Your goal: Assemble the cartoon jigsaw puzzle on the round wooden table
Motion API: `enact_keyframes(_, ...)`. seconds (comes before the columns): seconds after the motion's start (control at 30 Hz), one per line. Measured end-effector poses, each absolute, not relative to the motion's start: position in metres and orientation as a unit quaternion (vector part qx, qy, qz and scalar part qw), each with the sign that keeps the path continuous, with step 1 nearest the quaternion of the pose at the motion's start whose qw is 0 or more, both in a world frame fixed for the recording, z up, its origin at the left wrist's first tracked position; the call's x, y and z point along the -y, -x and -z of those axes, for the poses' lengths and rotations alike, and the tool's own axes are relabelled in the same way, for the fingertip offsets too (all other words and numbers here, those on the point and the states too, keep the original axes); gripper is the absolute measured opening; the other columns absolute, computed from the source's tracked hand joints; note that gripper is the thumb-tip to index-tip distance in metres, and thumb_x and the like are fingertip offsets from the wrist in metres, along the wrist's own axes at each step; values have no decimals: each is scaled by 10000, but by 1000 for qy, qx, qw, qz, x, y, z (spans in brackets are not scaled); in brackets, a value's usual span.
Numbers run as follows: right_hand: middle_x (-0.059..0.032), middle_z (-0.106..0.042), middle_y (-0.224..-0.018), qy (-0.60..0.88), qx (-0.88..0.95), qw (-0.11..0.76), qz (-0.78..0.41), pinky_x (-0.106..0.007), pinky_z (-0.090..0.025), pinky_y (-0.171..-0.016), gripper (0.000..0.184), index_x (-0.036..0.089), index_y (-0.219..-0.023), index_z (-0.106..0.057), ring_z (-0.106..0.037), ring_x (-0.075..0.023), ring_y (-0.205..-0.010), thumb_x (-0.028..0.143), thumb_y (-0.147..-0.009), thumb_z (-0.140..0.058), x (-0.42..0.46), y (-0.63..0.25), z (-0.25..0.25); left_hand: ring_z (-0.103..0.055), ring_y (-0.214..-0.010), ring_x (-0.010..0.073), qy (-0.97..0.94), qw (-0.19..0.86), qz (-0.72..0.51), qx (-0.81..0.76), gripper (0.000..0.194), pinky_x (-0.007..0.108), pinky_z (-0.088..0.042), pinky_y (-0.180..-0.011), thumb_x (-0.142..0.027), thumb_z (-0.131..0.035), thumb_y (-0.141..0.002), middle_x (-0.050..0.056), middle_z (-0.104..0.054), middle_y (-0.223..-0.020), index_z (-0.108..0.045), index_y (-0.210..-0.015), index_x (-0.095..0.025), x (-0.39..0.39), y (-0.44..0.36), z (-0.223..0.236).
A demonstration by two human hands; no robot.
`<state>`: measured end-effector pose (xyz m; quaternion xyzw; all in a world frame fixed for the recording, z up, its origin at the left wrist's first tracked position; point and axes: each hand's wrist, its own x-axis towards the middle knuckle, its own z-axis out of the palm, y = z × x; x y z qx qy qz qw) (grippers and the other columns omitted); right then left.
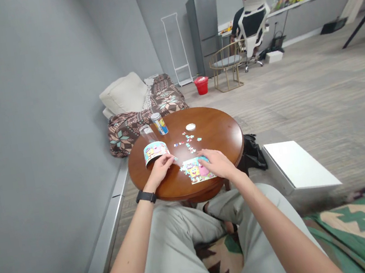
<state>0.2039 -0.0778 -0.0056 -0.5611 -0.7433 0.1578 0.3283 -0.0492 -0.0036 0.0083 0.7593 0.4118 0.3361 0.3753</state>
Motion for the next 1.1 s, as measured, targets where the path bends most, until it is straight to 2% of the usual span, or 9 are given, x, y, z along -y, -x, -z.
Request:
enact_keyframes(0.17, -79, -687, -1263, 558, 744, 330, -161, -474, -432, -1080, 305, 235, -1146, -658, -605, -269, -1230, 347, -941, -462, 79, -205, 4, -659, -948, 194, -791, 371, -290, -392, 205, 295, -500, -891, -311, -592, -880, 84, -734, -990, -716, -925, -154, 8, 44, -14)
enact_keyframes(0.43, -93, -671, -1296, 558, 745, 327, -164, -490, -418, -1096, 317, 228, -1147, -658, -561, -277, -1298, 367, -948, -454, 77, -205, 6, -651, -803, 186, -783, 363, -299, -407, 311, 309, -515, -804, -452, -648, -844, 66, -737, -874, -711, -858, -148, 7, 40, -12)
enact_keyframes(0.87, -93, -666, -1304, 557, 749, 322, -160, -477, -425, -1092, 320, 224, -1163, -662, -581, -267, -1271, 346, -940, -468, 77, -206, 7, -644, -773, 183, -773, 368, -306, -416, 337, 302, -504, -781, -473, -679, -811, 69, -742, -841, -731, -851, -142, 8, 37, -12)
enact_keyframes(1.1, -85, -678, -1280, 555, 749, 327, -155, -476, -433, -1083, 316, 233, -1155, -670, -592, -268, -1251, 345, -936, -471, 77, -205, 7, -616, -754, 183, -794, 335, -283, -421, 348, 298, -485, -747, -476, -659, -818, 65, -734, -817, -751, -857, -142, 10, 38, -15)
